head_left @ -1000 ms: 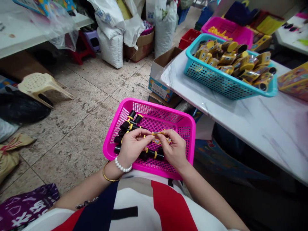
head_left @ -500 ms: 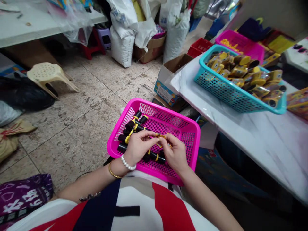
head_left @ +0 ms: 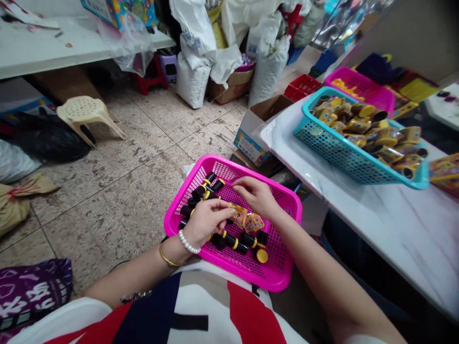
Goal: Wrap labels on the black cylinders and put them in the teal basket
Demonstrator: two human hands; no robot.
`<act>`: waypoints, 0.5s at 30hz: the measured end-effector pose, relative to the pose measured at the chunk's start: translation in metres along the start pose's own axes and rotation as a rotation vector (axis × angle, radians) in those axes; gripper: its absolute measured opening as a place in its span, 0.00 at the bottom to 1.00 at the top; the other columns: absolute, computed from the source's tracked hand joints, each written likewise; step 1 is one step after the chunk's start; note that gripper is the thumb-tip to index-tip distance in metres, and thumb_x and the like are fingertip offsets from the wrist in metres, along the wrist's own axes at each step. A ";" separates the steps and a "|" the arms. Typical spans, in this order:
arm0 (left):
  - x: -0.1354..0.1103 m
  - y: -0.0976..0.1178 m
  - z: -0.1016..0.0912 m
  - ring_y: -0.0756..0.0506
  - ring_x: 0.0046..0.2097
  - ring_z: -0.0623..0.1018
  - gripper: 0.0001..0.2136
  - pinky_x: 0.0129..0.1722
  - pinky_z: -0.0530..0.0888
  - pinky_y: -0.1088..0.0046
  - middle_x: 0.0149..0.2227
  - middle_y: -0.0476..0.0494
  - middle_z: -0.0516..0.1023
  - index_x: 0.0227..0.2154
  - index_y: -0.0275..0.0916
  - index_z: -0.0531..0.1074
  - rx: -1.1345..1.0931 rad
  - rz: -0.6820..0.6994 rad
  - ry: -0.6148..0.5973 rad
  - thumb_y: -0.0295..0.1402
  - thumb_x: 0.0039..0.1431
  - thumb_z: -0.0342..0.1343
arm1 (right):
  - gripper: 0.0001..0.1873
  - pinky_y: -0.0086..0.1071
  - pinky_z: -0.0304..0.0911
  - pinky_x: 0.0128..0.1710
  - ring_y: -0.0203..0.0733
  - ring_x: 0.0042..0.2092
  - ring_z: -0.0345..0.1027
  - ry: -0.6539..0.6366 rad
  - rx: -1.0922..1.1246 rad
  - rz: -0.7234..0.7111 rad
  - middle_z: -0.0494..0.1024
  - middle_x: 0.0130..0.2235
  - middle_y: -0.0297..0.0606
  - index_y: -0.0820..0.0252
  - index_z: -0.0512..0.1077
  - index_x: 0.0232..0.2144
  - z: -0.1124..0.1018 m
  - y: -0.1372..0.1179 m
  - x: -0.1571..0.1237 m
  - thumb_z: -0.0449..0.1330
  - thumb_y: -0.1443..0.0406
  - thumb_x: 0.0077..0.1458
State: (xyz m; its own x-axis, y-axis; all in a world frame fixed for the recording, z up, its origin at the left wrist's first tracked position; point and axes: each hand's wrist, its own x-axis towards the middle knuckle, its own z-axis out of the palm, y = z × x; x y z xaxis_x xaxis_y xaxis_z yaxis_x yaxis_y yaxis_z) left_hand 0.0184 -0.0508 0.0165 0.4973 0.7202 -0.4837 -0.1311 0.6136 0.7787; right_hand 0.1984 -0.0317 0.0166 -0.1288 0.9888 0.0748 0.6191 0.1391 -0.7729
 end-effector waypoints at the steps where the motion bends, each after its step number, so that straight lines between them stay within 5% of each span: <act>1: 0.001 0.002 -0.001 0.58 0.13 0.58 0.11 0.12 0.50 0.83 0.13 0.55 0.67 0.30 0.34 0.72 -0.011 -0.019 0.002 0.36 0.47 0.64 | 0.08 0.30 0.63 0.39 0.38 0.37 0.69 -0.029 -0.098 -0.064 0.77 0.37 0.35 0.57 0.74 0.38 0.005 0.003 0.010 0.55 0.67 0.58; 6: 0.006 0.013 -0.011 0.59 0.13 0.59 0.12 0.11 0.47 0.84 0.19 0.50 0.73 0.33 0.34 0.71 -0.065 0.006 0.040 0.36 0.49 0.63 | 0.14 0.28 0.62 0.38 0.38 0.39 0.69 -0.123 -0.263 -0.150 0.75 0.39 0.35 0.56 0.75 0.40 0.031 0.015 0.035 0.61 0.72 0.49; 10: 0.011 0.021 -0.020 0.60 0.15 0.62 0.13 0.11 0.48 0.86 0.26 0.46 0.76 0.33 0.33 0.70 -0.125 0.022 0.068 0.35 0.47 0.65 | 0.11 0.30 0.63 0.38 0.39 0.36 0.68 -0.094 -0.287 -0.145 0.75 0.36 0.37 0.60 0.75 0.38 0.022 0.018 0.023 0.64 0.67 0.49; 12: 0.013 0.022 -0.023 0.60 0.14 0.61 0.12 0.11 0.47 0.85 0.24 0.48 0.75 0.32 0.34 0.69 -0.147 0.037 0.092 0.35 0.49 0.64 | 0.11 0.33 0.65 0.39 0.40 0.37 0.69 -0.042 -0.174 -0.073 0.76 0.37 0.39 0.60 0.74 0.39 0.006 0.017 0.010 0.63 0.65 0.51; 15: 0.017 0.021 -0.022 0.59 0.13 0.60 0.10 0.10 0.46 0.85 0.18 0.54 0.69 0.30 0.35 0.68 -0.172 0.016 0.124 0.34 0.50 0.62 | 0.15 0.36 0.67 0.43 0.42 0.41 0.72 0.002 0.289 0.127 0.78 0.42 0.39 0.57 0.73 0.45 -0.017 0.009 -0.012 0.61 0.63 0.54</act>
State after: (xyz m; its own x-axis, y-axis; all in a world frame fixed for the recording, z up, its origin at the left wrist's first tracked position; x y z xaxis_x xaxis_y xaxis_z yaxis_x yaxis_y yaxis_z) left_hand 0.0052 -0.0185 0.0157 0.3857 0.7580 -0.5260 -0.2876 0.6405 0.7120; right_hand 0.2189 -0.0419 0.0189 -0.0625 0.9975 -0.0331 0.3848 -0.0065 -0.9230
